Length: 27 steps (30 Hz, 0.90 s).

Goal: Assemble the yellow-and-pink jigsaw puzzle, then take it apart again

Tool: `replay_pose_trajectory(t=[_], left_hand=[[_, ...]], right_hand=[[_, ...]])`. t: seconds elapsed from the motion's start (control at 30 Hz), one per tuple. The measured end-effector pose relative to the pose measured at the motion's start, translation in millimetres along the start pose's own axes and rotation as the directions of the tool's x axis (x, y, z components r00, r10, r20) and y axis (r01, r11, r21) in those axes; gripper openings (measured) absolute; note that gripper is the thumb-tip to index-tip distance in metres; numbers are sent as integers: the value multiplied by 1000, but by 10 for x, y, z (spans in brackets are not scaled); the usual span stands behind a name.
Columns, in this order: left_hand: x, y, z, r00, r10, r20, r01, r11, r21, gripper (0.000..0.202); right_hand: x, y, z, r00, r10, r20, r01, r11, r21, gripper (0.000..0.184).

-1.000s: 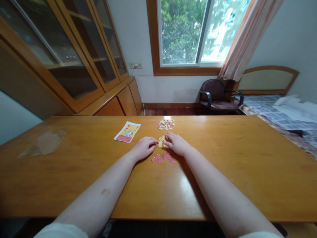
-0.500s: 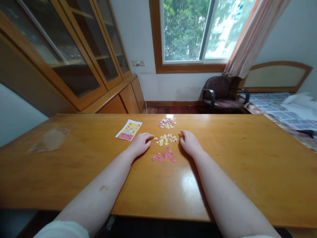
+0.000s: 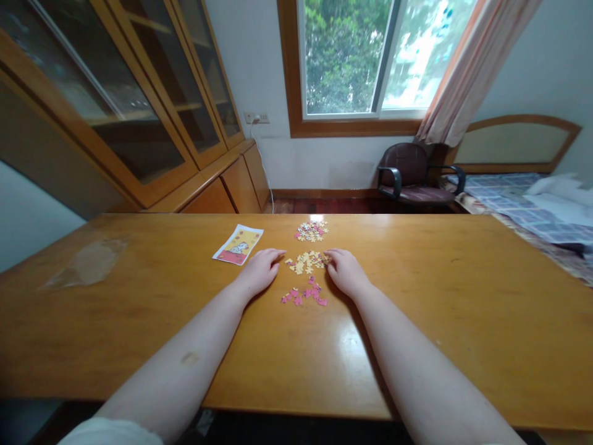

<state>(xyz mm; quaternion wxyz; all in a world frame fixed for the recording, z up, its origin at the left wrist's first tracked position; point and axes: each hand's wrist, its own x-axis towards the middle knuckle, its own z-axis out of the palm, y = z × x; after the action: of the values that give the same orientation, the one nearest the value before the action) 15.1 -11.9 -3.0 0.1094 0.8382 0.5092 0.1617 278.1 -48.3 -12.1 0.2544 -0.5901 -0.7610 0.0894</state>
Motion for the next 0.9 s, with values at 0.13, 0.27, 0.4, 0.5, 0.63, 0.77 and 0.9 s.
replay_pose_trajectory(t=[0.13,0.27,0.4,0.5,0.63,0.77,0.9], left_hand=[[-13,-9,-26,998,-53,15,51,996,72,44],[-7,-34,-52,998,-59,-2,59,996,70,42],[1,-88,-85,994,-104,-39,106,993,60,42],[1,-105,-115,988,-151,-40,154,986,63,40],[-15,-44,-156,990,-140,-7,140,989,48,24],[-73,90,-204,990,103,101,-96,993,-76,18],[-138,192,-270,891,341,298,-292,936,-199,39]], right_hand=[[-7,-48,-33,996,-90,24,89,996,26,28],[-25,-146,-34,946,-279,164,260,957,129,27],[-36,-199,-12,924,-327,200,303,943,140,28],[-33,-173,-21,930,-297,217,277,953,120,29],[-19,-111,-82,931,-277,237,258,960,109,26],[-18,-75,-128,924,-267,274,235,961,144,23],[-32,-61,-105,925,-211,316,179,975,128,22]])
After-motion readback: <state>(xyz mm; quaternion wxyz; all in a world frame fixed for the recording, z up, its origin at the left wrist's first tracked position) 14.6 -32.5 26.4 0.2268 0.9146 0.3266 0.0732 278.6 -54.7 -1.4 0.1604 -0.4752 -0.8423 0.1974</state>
